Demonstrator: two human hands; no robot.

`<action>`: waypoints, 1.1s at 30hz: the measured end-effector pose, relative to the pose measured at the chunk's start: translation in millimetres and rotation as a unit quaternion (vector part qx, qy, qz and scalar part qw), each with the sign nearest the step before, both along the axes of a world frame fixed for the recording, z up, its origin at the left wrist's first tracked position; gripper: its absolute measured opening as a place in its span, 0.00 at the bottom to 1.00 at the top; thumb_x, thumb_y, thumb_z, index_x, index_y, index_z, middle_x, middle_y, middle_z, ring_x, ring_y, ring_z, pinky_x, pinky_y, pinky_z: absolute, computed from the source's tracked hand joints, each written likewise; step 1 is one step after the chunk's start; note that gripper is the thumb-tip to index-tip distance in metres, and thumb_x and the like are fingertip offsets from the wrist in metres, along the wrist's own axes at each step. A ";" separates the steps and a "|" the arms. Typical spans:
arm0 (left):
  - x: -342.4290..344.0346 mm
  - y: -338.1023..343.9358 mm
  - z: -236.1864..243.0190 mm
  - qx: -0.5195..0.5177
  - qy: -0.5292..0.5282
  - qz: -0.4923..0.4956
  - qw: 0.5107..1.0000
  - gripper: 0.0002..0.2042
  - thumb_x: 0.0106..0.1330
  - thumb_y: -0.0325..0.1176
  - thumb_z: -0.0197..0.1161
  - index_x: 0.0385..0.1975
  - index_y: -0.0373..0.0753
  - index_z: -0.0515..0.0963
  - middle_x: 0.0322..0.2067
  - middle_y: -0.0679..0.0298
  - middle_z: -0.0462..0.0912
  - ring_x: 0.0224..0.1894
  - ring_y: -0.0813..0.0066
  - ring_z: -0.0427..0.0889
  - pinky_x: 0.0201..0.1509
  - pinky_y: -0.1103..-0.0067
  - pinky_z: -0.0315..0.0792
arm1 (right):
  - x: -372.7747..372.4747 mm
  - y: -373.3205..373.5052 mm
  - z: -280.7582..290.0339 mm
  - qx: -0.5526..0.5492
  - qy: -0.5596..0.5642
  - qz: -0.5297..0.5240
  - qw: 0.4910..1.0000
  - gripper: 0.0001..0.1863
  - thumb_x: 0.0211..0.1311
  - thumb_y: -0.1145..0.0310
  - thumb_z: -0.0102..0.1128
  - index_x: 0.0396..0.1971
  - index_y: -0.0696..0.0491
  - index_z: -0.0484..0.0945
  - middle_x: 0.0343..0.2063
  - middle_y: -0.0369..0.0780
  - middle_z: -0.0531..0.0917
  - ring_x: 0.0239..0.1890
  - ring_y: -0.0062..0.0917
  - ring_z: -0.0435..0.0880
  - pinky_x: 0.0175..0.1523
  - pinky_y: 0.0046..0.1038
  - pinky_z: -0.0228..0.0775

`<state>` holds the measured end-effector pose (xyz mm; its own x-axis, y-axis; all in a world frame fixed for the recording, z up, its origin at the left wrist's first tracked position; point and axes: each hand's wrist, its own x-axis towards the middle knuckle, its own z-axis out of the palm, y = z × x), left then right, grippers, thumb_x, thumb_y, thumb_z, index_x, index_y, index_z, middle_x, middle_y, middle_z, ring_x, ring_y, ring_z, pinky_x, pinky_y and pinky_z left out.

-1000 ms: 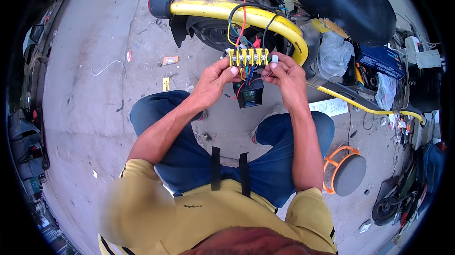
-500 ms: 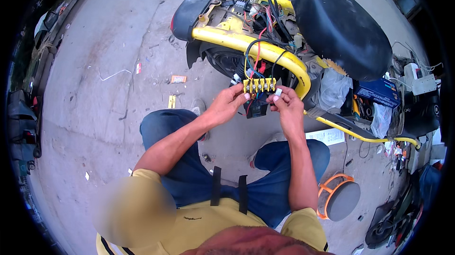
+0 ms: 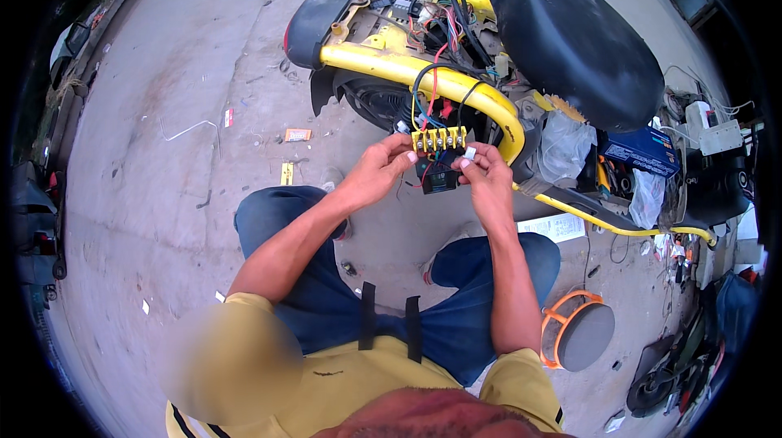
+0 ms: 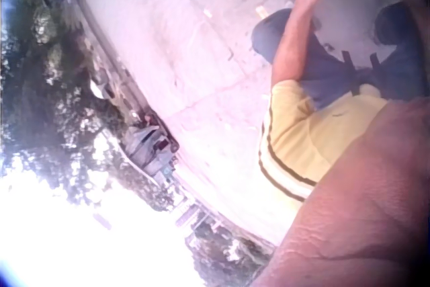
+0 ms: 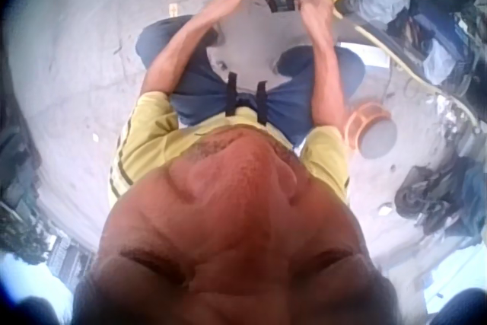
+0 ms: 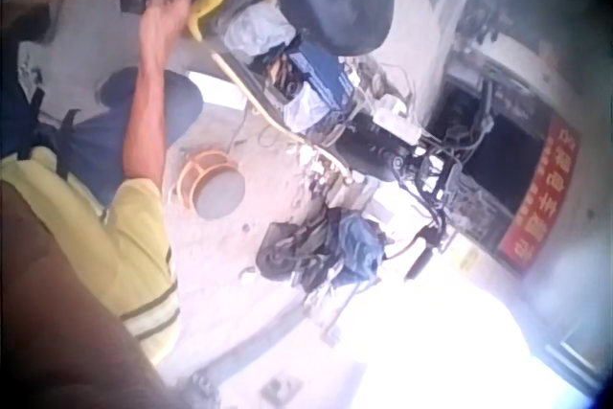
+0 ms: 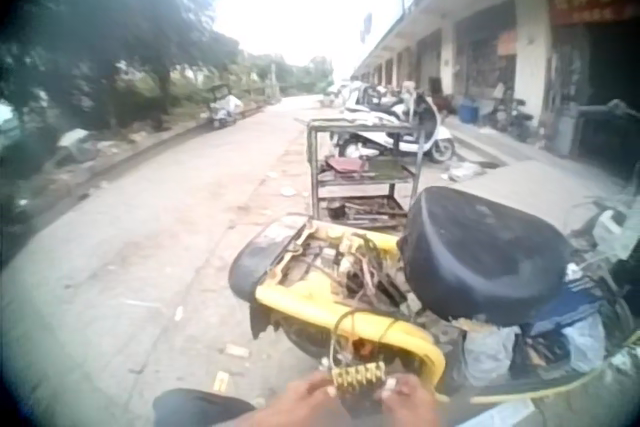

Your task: The person kneels beside a yellow scooter and works on its exposed wiring under the seat. They connect and adjust wires at a terminal block, then use a tool to secure connections before standing and walking away.

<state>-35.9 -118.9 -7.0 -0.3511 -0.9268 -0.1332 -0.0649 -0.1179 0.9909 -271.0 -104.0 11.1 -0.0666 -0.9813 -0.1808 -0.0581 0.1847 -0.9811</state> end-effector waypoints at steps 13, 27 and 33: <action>-11.8 0.3 22.6 -0.033 0.107 0.049 0.993 0.20 0.84 0.38 0.56 0.68 0.35 0.73 0.58 0.61 0.84 0.60 0.75 0.82 0.67 0.72 0.75 | -4.8 0.8 0.4 0.001 0.010 0.000 1.000 0.15 0.71 0.78 0.60 0.55 0.61 0.78 0.38 0.39 0.89 0.37 0.18 0.83 0.44 0.23 0.75; -21.0 -10.6 36.4 -0.053 0.151 0.070 0.985 0.23 0.84 0.39 0.54 0.71 0.32 0.71 0.65 0.51 0.81 0.67 0.66 0.79 0.74 0.65 0.69 | -10.7 2.1 -1.7 -0.004 0.028 -0.005 1.000 0.16 0.69 0.78 0.62 0.55 0.60 0.78 0.39 0.39 0.88 0.38 0.18 0.82 0.47 0.23 0.74; -29.8 -12.6 42.4 -0.049 0.182 0.079 0.979 0.22 0.83 0.38 0.56 0.70 0.31 0.72 0.62 0.51 0.84 0.65 0.68 0.82 0.73 0.67 0.71 | -12.5 2.5 -0.6 -0.002 0.027 -0.011 1.000 0.15 0.69 0.79 0.61 0.55 0.60 0.78 0.38 0.38 0.88 0.38 0.17 0.82 0.46 0.23 0.74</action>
